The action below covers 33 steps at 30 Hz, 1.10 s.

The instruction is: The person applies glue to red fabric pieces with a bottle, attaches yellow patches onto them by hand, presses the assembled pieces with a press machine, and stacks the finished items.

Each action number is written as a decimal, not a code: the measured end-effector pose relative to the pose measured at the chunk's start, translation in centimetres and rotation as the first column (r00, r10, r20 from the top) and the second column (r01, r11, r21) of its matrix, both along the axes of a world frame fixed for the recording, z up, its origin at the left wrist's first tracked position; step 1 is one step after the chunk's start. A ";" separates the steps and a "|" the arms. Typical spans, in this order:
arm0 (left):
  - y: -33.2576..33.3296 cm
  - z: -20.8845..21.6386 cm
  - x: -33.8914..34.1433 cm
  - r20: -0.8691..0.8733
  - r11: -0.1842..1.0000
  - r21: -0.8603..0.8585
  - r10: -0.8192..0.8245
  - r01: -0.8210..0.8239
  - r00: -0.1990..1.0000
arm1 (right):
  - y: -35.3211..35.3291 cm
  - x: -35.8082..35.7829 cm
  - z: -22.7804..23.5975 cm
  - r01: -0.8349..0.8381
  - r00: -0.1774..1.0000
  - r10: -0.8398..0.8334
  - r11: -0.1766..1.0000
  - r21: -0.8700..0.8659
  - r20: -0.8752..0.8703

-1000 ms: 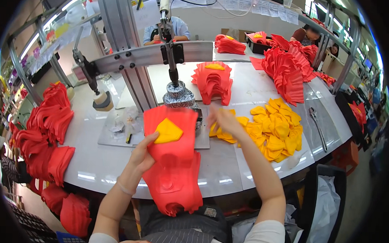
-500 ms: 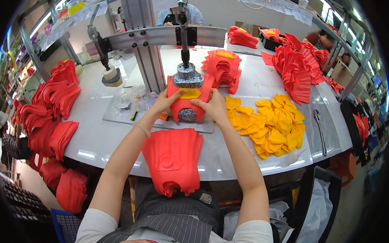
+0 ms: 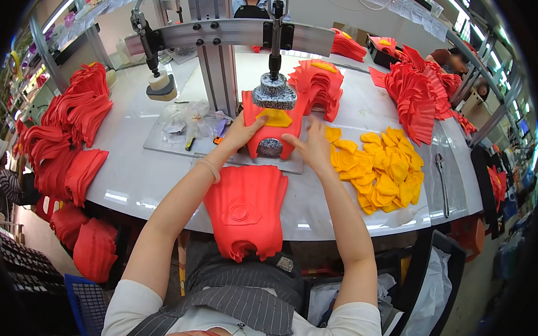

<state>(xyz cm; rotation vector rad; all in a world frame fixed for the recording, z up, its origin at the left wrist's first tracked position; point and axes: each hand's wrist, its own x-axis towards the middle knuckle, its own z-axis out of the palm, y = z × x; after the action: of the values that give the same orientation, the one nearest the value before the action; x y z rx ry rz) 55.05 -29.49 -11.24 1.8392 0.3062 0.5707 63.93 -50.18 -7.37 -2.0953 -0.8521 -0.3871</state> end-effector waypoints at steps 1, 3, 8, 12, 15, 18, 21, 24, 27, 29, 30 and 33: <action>0.1 0.2 0.0 0.006 1.000 0.001 0.002 -0.002 1.000 | 0.0 -0.1 0.4 0.046 0.990 -0.053 0.997 0.058 0.130; 0.5 -0.3 -0.1 -0.113 0.986 0.073 0.157 -0.150 0.981 | 1.3 -0.5 6.7 -0.057 0.989 -0.015 0.879 0.473 0.149; -0.7 1.9 -0.5 -0.049 0.894 0.245 0.399 -0.376 0.916 | 7.8 1.3 21.0 -0.348 0.934 0.201 0.705 0.618 0.296; -3.1 6.4 -2.4 0.457 0.947 -0.046 0.304 -0.319 0.836 | 9.8 -1.2 26.9 -0.469 0.868 0.446 0.588 0.659 0.220; -2.4 9.3 -3.0 0.176 0.977 -0.213 0.055 -0.016 0.983 | 6.8 -6.6 26.2 -0.634 0.735 0.275 0.604 0.483 0.620; -1.5 9.4 -3.3 0.019 0.932 -0.332 -0.149 0.147 0.989 | 4.6 -8.1 22.2 -0.380 0.550 -0.022 0.884 0.274 0.835; -0.6 8.8 -3.4 -0.056 0.919 -0.333 -0.240 0.209 0.969 | 4.2 -7.7 17.5 -0.404 0.495 0.146 0.911 0.079 0.856; -3.2 8.3 -4.4 0.082 0.945 -0.322 -0.041 0.066 0.996 | 4.8 -4.0 7.7 -0.356 0.578 0.171 0.933 0.058 0.798; -3.3 6.5 -9.2 0.117 0.963 -0.270 0.013 0.019 0.993 | 3.1 -7.9 8.2 -0.357 0.687 0.180 0.928 0.111 0.704; -4.2 6.3 -12.8 0.159 0.963 -0.270 0.048 -0.004 0.986 | 0.9 -10.1 7.1 -0.374 0.793 0.229 0.914 0.154 0.564; -5.3 5.9 -15.0 0.165 0.950 -0.312 0.067 -0.012 0.984 | -1.2 -11.4 5.8 -0.396 0.845 0.286 0.903 0.168 0.451; -7.3 3.6 -21.8 0.159 0.915 -0.384 0.196 -0.122 0.968 | -6.2 -15.9 5.0 -0.681 0.731 0.682 0.728 -0.077 -0.018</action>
<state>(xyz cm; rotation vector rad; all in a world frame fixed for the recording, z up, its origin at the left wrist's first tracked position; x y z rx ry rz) 33.30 -36.74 -7.61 1.3882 0.4056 0.7462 47.99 -56.35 -2.37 -1.6788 -1.5862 0.0401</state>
